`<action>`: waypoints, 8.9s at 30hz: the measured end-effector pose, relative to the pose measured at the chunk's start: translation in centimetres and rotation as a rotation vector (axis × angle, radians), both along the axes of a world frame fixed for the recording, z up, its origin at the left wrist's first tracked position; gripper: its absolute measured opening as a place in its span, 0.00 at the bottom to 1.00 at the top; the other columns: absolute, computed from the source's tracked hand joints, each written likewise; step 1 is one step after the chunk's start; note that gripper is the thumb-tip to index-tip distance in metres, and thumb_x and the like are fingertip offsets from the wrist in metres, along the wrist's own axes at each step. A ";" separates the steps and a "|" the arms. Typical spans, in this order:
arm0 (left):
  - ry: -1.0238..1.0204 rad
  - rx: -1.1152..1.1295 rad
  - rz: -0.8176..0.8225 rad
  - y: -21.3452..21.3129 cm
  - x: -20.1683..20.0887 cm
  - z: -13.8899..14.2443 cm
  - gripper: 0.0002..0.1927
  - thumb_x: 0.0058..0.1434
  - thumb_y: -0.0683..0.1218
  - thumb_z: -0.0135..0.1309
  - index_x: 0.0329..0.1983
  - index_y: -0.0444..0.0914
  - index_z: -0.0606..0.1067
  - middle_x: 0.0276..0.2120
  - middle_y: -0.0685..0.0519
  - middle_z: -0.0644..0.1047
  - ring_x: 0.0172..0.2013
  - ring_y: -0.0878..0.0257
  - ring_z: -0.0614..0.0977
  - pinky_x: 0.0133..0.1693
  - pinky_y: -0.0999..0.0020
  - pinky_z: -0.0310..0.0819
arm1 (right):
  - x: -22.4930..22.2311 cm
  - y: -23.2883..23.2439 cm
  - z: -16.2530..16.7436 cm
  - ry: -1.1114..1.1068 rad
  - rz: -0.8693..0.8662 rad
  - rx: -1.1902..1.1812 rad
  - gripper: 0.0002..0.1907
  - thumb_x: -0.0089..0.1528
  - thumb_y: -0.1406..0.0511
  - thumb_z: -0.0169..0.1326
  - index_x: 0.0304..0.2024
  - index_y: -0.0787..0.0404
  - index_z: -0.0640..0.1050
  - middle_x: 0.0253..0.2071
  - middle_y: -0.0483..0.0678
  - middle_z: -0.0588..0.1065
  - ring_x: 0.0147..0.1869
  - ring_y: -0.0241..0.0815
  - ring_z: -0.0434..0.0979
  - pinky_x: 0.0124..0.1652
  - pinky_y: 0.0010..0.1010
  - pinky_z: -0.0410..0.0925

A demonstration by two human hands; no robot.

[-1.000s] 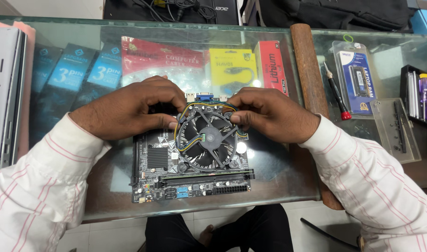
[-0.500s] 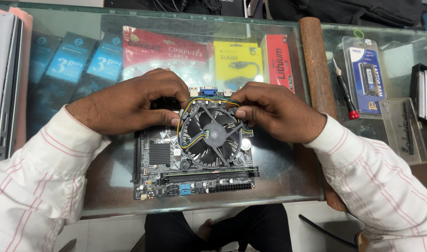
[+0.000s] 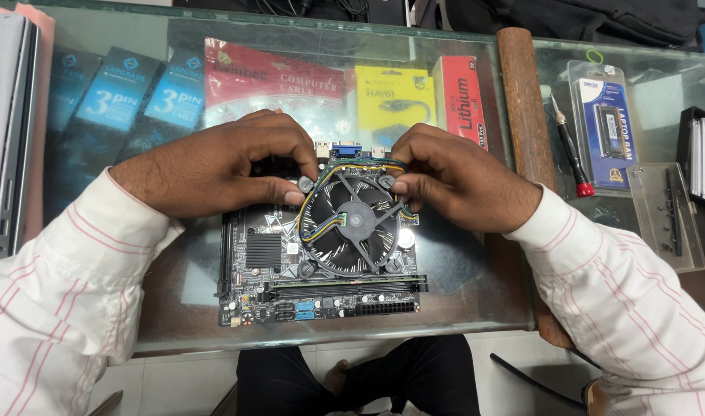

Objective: The person works on a computer motherboard on a glass workbench, unplugging fan cables and lifting the CPU cooler fan assembly off the board. They then handle the RAM module and a small green circuit board while turning the motherboard over in their hands.

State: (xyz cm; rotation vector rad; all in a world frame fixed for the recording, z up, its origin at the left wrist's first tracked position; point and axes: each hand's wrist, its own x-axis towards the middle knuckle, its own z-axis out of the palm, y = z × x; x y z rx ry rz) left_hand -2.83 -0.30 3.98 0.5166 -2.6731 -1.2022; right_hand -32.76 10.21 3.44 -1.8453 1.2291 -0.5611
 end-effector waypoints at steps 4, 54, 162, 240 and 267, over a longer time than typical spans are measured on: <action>0.008 0.014 0.009 0.1 0.0 0.0 0.18 0.59 0.56 0.59 0.49 0.44 0.78 0.46 0.56 0.76 0.54 0.61 0.76 0.54 0.62 0.72 | 0.0 0.1 0.3 -0.139 0.024 0.076 0.09 0.66 0.69 0.54 0.49 0.64 0.73 0.45 0.47 0.72 0.42 0.34 0.77 0.41 0.25 0.75; 0.017 -0.049 0.040 0.8 0.0 0.5 0.14 0.60 0.52 0.61 0.44 0.42 0.76 0.40 0.54 0.76 0.47 0.58 0.74 0.50 0.61 0.69 | 3.4 3.8 5.7 0.619 -0.100 0.204 0.19 0.56 0.50 0.63 0.34 0.59 0.79 0.21 0.50 0.77 0.24 0.45 0.77 0.28 0.41 0.69; 0.173 -0.280 0.038 0.1 0.0 -3.6 0.16 0.61 0.54 0.63 0.46 0.46 0.71 0.39 0.55 0.76 0.48 0.52 0.75 0.56 0.41 0.56 | 6.4 1.8 7.3 0.555 0.171 -0.613 0.19 0.58 0.63 0.65 0.48 0.63 0.75 0.51 0.54 0.75 0.53 0.48 0.79 0.48 0.35 0.73; 0.120 -0.131 0.061 1.8 -0.5 -1.0 0.12 0.70 0.49 0.53 0.49 0.38 0.67 0.37 0.50 0.74 0.45 0.56 0.74 0.44 0.59 0.71 | 0.1 4.6 3.3 0.402 -0.076 0.160 0.12 0.59 0.59 0.64 0.34 0.58 0.78 0.25 0.41 0.79 0.27 0.33 0.82 0.28 0.26 0.75; 0.221 -0.223 0.240 0.7 -0.4 -1.9 0.09 0.71 0.45 0.55 0.50 0.36 0.75 0.39 0.47 0.74 0.39 0.53 0.79 0.41 0.58 0.73 | -1.7 3.4 0.1 -0.325 -0.578 0.194 0.16 0.72 0.61 0.51 0.39 0.71 0.75 0.28 0.56 0.74 0.27 0.43 0.76 0.26 0.32 0.70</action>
